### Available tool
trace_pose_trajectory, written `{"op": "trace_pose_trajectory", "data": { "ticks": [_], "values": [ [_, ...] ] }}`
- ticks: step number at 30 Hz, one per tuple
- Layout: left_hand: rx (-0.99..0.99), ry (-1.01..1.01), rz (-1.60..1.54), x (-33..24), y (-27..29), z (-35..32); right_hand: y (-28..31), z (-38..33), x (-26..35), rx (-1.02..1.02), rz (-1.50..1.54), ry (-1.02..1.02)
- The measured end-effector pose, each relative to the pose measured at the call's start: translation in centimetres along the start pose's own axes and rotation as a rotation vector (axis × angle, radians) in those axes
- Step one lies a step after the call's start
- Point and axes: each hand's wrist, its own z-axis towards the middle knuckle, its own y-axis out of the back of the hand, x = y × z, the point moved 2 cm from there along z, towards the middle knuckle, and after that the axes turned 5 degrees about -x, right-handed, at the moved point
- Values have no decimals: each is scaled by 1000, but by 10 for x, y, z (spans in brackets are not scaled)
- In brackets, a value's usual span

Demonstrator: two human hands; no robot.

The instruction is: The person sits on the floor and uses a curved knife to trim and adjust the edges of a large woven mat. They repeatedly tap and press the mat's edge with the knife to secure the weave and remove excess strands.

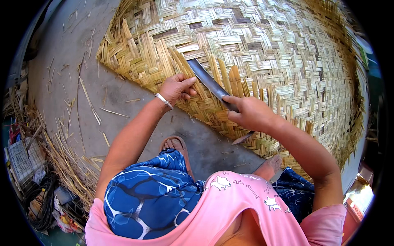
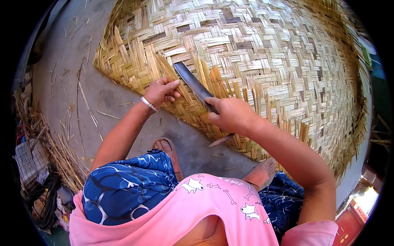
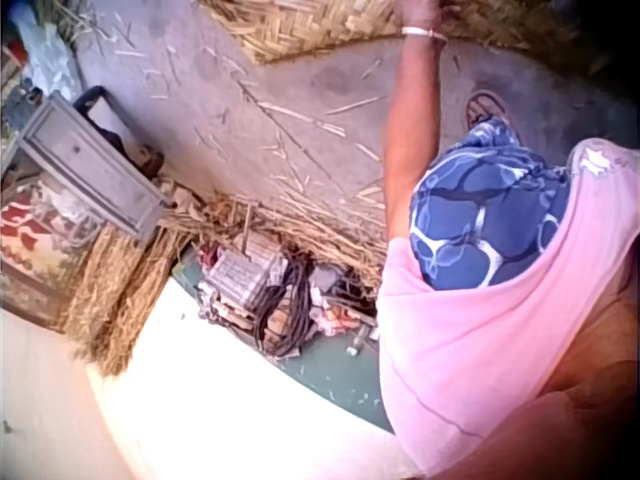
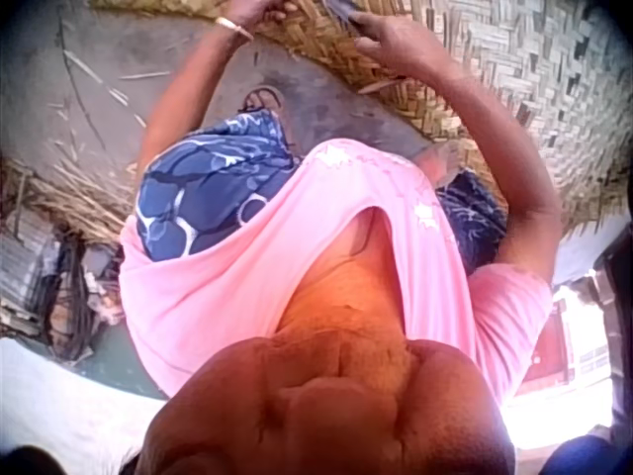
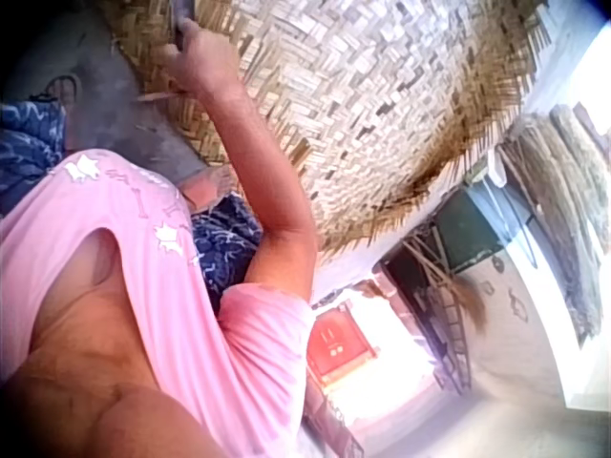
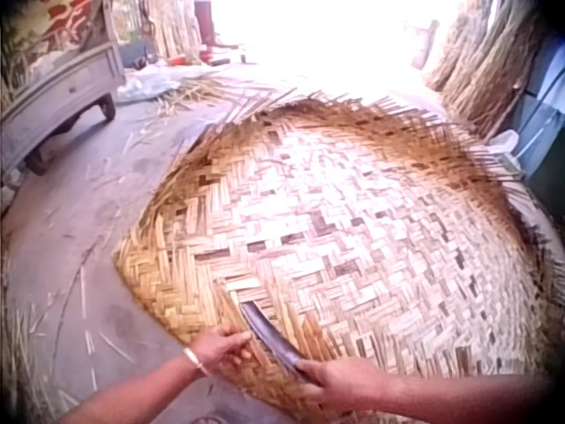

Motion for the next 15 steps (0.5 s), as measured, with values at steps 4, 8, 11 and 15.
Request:
{"op": "trace_pose_trajectory", "data": {
  "ticks": [4, 8, 11, 15],
  "values": [
    [-102, -32, 95, -1, -13, 6, -31, 10, -11, -143, -49, 41],
    [-144, -5, -75, -5, -14, 15, -38, 21, -14, -221, -102, 26],
    [-124, 57, -93, -9, -13, 16, -39, 26, -10, -231, -132, 27],
    [-71, 83, -41, -13, -16, 18, -45, 30, -17, -268, -147, 53]
  ]
}}
